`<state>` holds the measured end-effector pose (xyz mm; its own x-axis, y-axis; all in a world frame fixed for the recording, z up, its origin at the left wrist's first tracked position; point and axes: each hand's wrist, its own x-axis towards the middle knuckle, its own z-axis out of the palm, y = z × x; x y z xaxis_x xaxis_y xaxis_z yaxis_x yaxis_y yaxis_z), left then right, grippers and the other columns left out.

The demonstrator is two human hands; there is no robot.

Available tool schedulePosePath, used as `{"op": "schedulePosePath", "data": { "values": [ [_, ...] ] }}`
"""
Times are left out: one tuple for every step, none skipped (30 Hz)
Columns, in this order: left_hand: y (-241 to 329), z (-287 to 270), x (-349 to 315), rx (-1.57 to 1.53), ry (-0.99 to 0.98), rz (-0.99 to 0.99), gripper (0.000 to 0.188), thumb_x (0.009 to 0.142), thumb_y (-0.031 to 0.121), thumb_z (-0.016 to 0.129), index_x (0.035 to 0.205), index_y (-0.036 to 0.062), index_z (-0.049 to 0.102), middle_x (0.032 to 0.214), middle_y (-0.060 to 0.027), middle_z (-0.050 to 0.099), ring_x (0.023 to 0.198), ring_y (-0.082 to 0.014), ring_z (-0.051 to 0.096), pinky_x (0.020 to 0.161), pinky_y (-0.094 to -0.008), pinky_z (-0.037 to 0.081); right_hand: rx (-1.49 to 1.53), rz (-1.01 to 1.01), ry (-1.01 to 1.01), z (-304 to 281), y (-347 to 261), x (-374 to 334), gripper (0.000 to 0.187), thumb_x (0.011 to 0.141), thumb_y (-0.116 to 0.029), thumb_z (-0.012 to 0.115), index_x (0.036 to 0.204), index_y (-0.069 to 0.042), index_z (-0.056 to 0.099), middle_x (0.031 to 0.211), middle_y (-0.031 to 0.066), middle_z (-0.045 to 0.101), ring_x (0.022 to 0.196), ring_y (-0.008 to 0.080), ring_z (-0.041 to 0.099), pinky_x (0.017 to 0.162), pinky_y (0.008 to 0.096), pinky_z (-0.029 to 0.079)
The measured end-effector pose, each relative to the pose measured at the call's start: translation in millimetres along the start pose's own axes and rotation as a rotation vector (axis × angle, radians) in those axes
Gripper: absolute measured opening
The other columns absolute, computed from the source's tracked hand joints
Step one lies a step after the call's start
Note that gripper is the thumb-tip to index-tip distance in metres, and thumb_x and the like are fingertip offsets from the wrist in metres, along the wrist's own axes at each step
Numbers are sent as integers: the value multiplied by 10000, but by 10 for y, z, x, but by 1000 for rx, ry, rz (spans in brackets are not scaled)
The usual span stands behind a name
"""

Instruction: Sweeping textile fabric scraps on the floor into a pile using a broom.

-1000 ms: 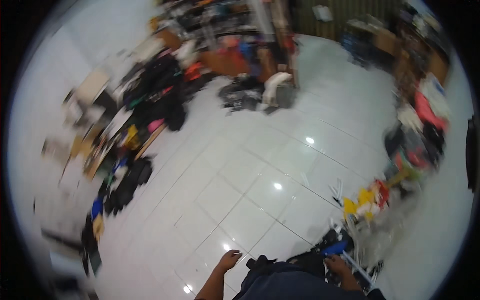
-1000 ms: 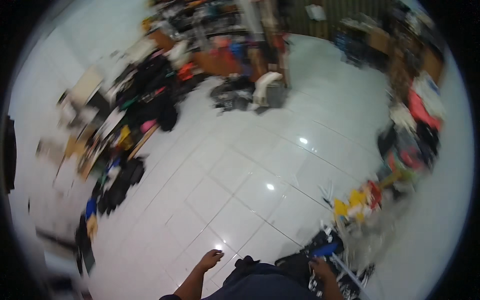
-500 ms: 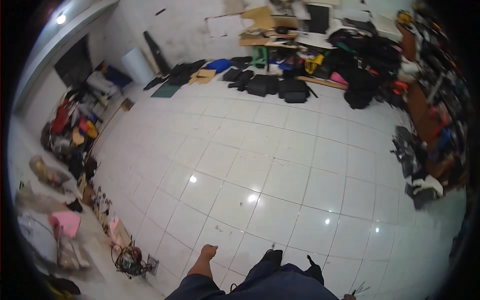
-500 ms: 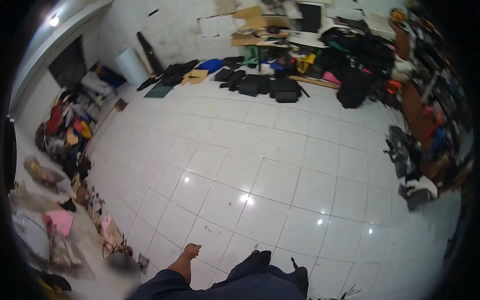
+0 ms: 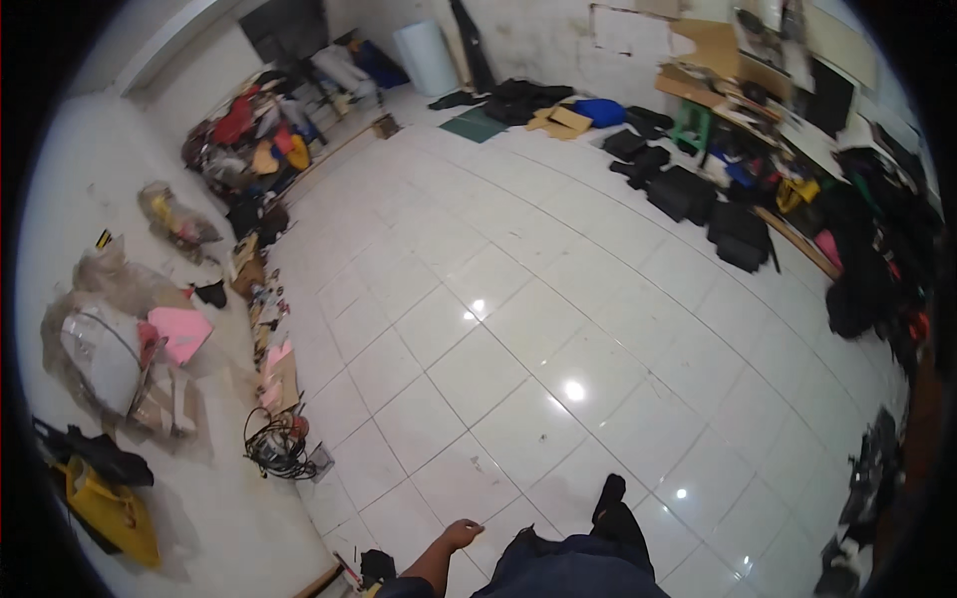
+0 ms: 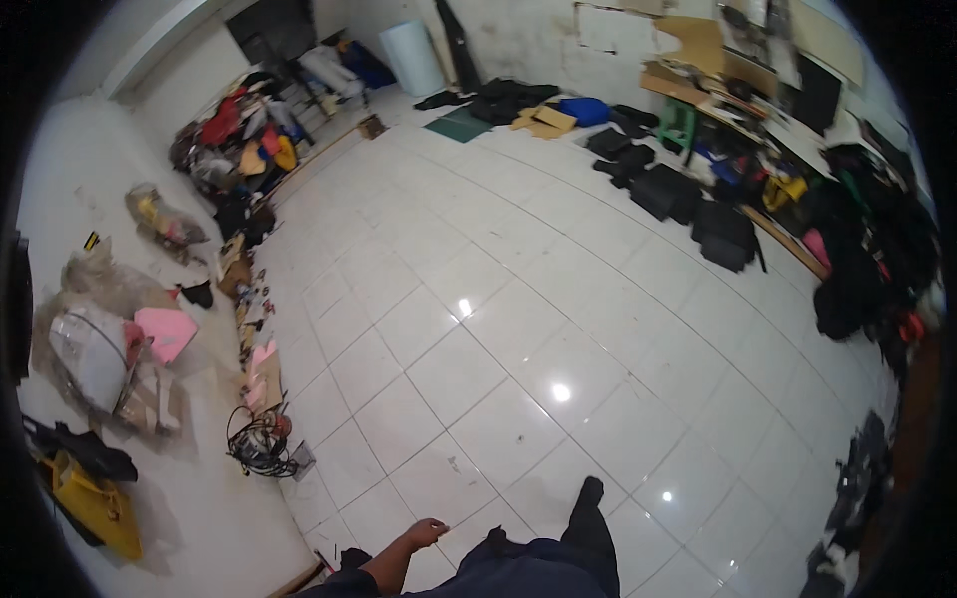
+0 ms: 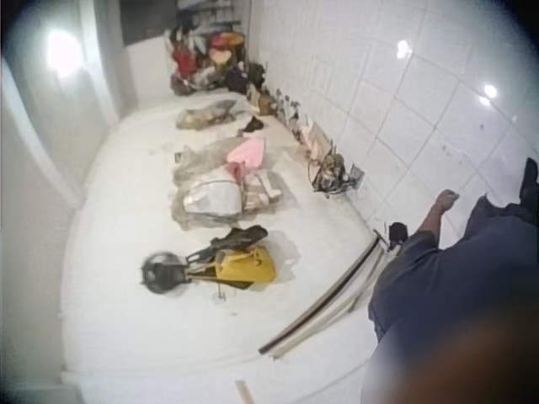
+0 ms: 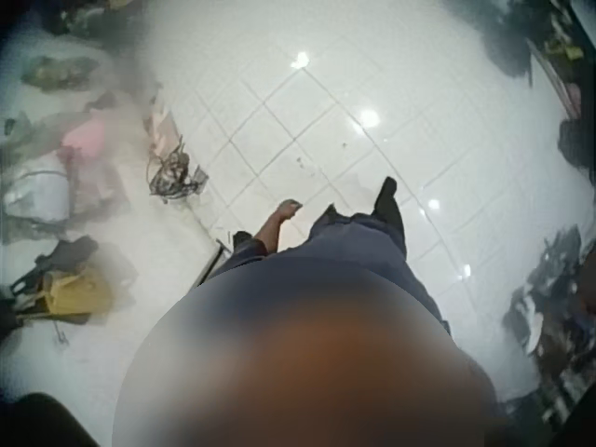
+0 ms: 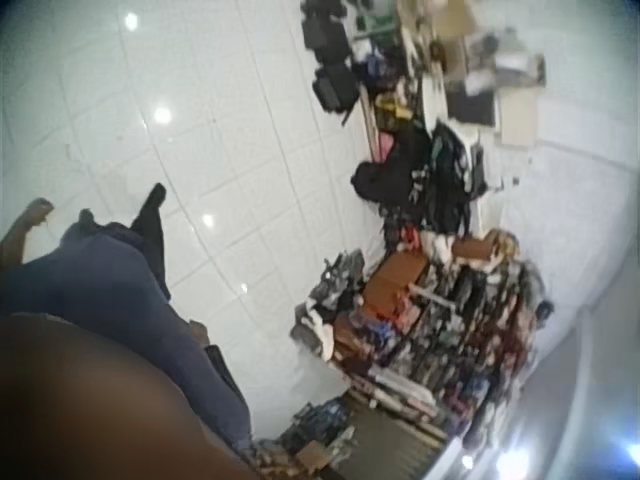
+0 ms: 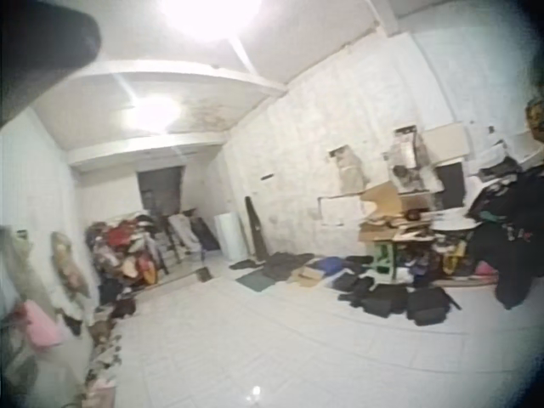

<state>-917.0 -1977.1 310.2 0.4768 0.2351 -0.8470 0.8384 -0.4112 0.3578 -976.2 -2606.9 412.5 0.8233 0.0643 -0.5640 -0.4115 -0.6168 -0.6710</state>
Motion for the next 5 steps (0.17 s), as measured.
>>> {"op": "schedulePosePath", "data": {
  "values": [
    [88, -109, 30, -55, 97, 27, 462, 726, 415, 592, 953, 13, 613, 972, -197, 591, 952, -314, 543, 832, -365, 418, -37, -98, -15, -244, -38, 246, 252, 775, -284, 534, 820, -45, 467, 667, 38, 432, 648, 181, 403, 684, 338, 376],
    [196, -187, 67, -139, 179, 37, 453, 733, 387, 596, 961, -4, 602, 900, -183, 609, 836, -278, 583, 763, -352, 449, -75, -215, -30, -508, -89, 543, 254, 775, -286, 533, 816, -45, 461, 668, 35, 425, 652, 177, 395, 692, 335, 372],
    [343, -248, 143, -248, 230, 31, 443, 738, 374, 595, 964, -7, 600, 878, -175, 609, 784, -249, 586, 729, -345, 457, -114, -370, -40, -780, -129, 906, 257, 775, -288, 531, 812, -45, 456, 668, 32, 417, 657, 172, 387, 701, 332, 368],
    [670, -333, 100, -345, 259, 31, 433, 743, 361, 594, 967, -10, 598, 856, -168, 610, 732, -221, 589, 694, -337, 464, -143, -524, -32, -1043, -170, 1193, 260, 775, -290, 530, 808, -45, 450, 669, 28, 410, 661, 168, 380, 709, 330, 363],
    [976, -430, -61, -441, 324, 53, 423, 753, 346, 590, 984, -8, 591, 822, -148, 610, 656, -174, 575, 632, -314, 467, -165, -714, -21, -1245, -270, 1600, 262, 775, -292, 528, 804, -44, 445, 670, 25, 402, 666, 164, 372, 718, 327, 359]
  ]
}}
